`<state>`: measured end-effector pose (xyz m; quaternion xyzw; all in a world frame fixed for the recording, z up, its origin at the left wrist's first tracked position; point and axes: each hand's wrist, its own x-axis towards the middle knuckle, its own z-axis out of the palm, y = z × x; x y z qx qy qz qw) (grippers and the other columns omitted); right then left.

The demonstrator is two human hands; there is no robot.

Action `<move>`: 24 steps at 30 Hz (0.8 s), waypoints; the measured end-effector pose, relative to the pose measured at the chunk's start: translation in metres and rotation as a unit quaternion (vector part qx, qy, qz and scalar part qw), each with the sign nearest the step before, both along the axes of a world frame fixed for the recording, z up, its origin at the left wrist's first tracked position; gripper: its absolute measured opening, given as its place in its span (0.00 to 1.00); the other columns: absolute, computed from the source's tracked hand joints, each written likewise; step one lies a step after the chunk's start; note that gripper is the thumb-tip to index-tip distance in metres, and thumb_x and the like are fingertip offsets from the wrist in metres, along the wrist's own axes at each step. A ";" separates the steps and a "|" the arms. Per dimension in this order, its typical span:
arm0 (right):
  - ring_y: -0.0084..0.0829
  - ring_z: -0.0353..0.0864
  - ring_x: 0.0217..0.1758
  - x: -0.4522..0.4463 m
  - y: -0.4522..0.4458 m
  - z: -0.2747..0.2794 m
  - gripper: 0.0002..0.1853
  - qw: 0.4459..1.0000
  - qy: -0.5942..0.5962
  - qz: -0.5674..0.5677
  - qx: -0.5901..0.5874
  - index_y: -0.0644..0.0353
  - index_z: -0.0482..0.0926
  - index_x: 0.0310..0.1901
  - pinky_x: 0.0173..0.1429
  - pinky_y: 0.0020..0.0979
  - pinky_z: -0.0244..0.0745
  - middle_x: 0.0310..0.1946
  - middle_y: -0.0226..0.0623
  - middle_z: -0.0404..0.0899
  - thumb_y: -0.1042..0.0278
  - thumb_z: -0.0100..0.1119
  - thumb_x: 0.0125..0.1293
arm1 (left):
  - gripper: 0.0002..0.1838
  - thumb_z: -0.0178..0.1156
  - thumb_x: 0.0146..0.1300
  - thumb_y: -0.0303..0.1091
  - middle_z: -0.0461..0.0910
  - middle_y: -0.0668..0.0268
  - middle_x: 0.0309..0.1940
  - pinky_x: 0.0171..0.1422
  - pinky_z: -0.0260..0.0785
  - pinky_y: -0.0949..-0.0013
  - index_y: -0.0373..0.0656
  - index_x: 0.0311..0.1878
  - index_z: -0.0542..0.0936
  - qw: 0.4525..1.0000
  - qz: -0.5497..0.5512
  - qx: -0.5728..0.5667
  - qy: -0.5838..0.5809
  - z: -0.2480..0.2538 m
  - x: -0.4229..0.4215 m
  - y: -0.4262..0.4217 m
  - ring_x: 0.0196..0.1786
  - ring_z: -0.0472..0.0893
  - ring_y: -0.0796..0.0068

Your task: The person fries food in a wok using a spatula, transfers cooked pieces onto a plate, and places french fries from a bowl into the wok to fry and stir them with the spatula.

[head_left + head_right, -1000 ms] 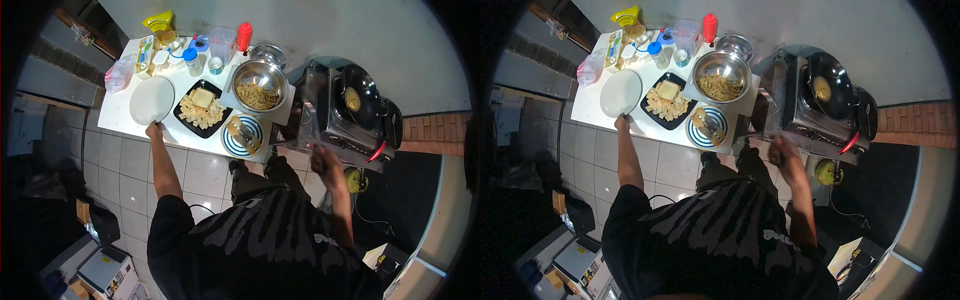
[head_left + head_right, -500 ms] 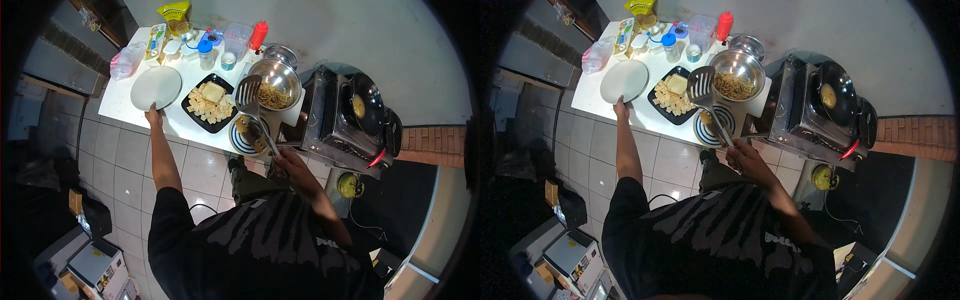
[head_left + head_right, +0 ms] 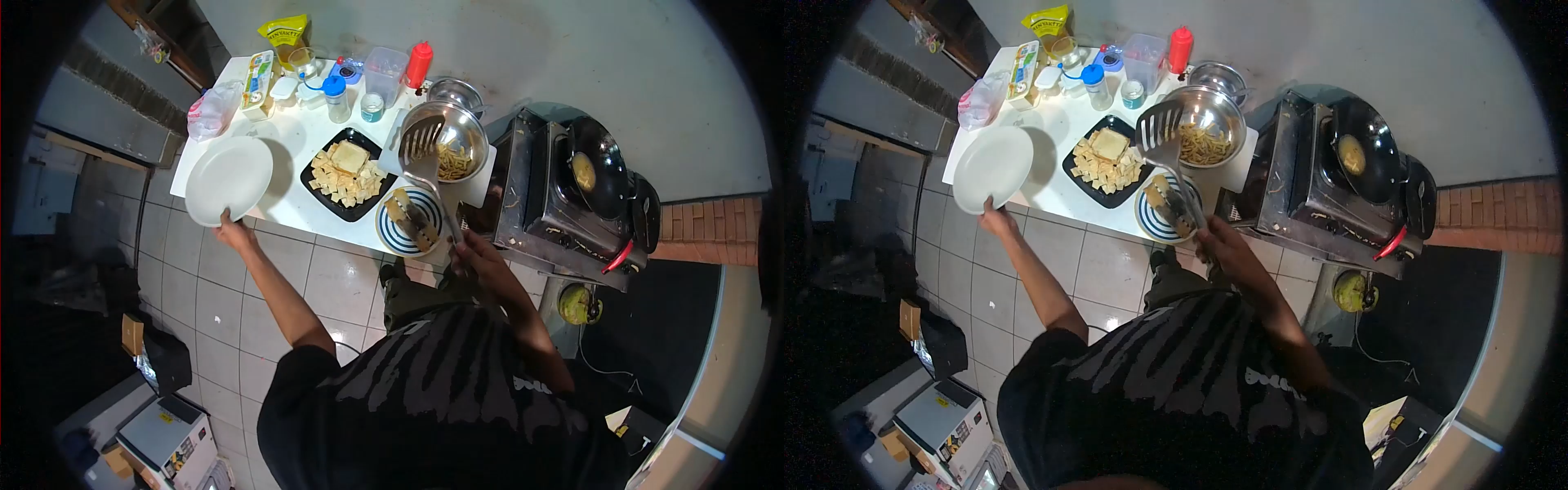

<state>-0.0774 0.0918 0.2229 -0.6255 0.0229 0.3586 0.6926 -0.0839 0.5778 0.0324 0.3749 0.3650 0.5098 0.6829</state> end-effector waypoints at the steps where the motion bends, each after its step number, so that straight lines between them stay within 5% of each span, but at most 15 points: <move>1: 0.17 0.67 0.33 0.004 -0.005 0.000 0.15 0.998 -0.034 -0.011 -0.043 0.62 0.71 0.52 0.39 0.22 0.65 0.30 0.25 0.68 0.60 0.48 0.74 | 0.20 0.57 0.56 0.20 0.76 0.49 0.51 0.54 0.76 0.61 0.30 0.54 0.69 1.000 -0.003 0.010 -0.001 0.015 -0.013 -0.009 0.49 0.80 0.58; 5: 0.17 0.67 0.33 0.025 -0.058 -0.011 0.16 0.977 -0.131 -0.099 -0.139 0.61 0.72 0.53 0.38 0.22 0.64 0.31 0.24 0.69 0.59 0.50 0.73 | 0.26 0.60 0.55 0.23 0.72 0.45 0.56 0.60 0.72 0.53 0.26 0.58 0.68 0.998 -0.022 0.053 -0.007 0.068 -0.052 -0.055 0.53 0.77 0.53; 9: 0.15 0.63 0.30 0.053 -0.137 0.046 0.12 0.931 -0.259 -0.193 -0.170 0.55 0.79 0.46 0.35 0.19 0.59 0.26 0.21 0.67 0.57 0.53 0.71 | 0.29 0.61 0.55 0.25 0.72 0.46 0.56 0.59 0.73 0.53 0.26 0.60 0.67 0.996 -0.059 0.063 -0.003 0.098 -0.064 -0.101 0.54 0.76 0.53; 11: 0.17 0.66 0.29 0.070 -0.189 0.076 0.14 0.862 -0.342 -0.220 -0.304 0.57 0.81 0.39 0.35 0.23 0.63 0.24 0.22 0.70 0.56 0.54 0.71 | 0.29 0.61 0.55 0.25 0.72 0.46 0.54 0.59 0.73 0.53 0.26 0.61 0.67 0.994 -0.089 0.063 -0.008 0.111 -0.064 -0.127 0.54 0.77 0.54; 13: 0.20 0.69 0.29 0.085 -0.231 0.110 0.17 0.724 -0.451 -0.250 -0.457 0.62 0.81 0.35 0.35 0.29 0.67 0.23 0.27 0.73 0.55 0.55 0.70 | 0.29 0.61 0.56 0.25 0.74 0.48 0.52 0.58 0.74 0.53 0.27 0.61 0.67 0.992 -0.108 0.068 -0.014 0.125 -0.059 -0.158 0.52 0.78 0.54; 17: 0.43 0.76 0.25 0.115 -0.306 0.179 0.23 0.582 -0.406 -0.156 -0.687 0.63 0.81 0.33 0.34 0.37 0.70 0.20 0.44 0.77 0.46 0.55 0.67 | 0.29 0.62 0.55 0.27 0.75 0.51 0.51 0.55 0.74 0.55 0.28 0.60 0.67 0.985 -0.163 0.043 -0.045 0.149 -0.049 -0.229 0.51 0.78 0.56; 18: 0.52 0.77 0.27 0.131 -0.330 0.181 0.25 0.556 -0.397 -0.121 -0.720 0.62 0.81 0.32 0.34 0.41 0.71 0.22 0.50 0.78 0.43 0.55 0.66 | 0.30 0.63 0.53 0.28 0.74 0.52 0.51 0.56 0.73 0.56 0.28 0.59 0.68 0.981 -0.186 0.046 -0.044 0.151 -0.047 -0.244 0.51 0.78 0.57; 19: 0.52 0.77 0.27 0.148 -0.358 0.176 0.25 0.557 -0.400 -0.123 -0.718 0.62 0.81 0.32 0.34 0.41 0.71 0.22 0.50 0.78 0.43 0.55 0.66 | 0.30 0.63 0.53 0.28 0.74 0.52 0.51 0.56 0.73 0.56 0.28 0.59 0.68 0.981 -0.184 0.049 -0.046 0.151 -0.043 -0.260 0.51 0.78 0.57; 21: 0.51 0.80 0.29 0.182 -0.408 0.160 0.24 0.442 -0.532 0.000 -0.722 0.63 0.81 0.29 0.35 0.45 0.72 0.22 0.51 0.78 0.45 0.56 0.66 | 0.30 0.62 0.53 0.30 0.74 0.51 0.49 0.53 0.74 0.56 0.29 0.60 0.67 0.981 -0.194 0.020 -0.015 0.151 -0.038 -0.292 0.50 0.78 0.57; 24: 0.49 0.80 0.28 0.239 -0.449 0.139 0.22 0.384 -0.535 0.092 -0.747 0.61 0.79 0.24 0.35 0.45 0.74 0.20 0.48 0.78 0.50 0.56 0.66 | 0.32 0.62 0.51 0.30 0.74 0.51 0.48 0.52 0.74 0.56 0.29 0.60 0.66 0.978 -0.209 -0.005 0.011 0.156 -0.027 -0.351 0.48 0.78 0.57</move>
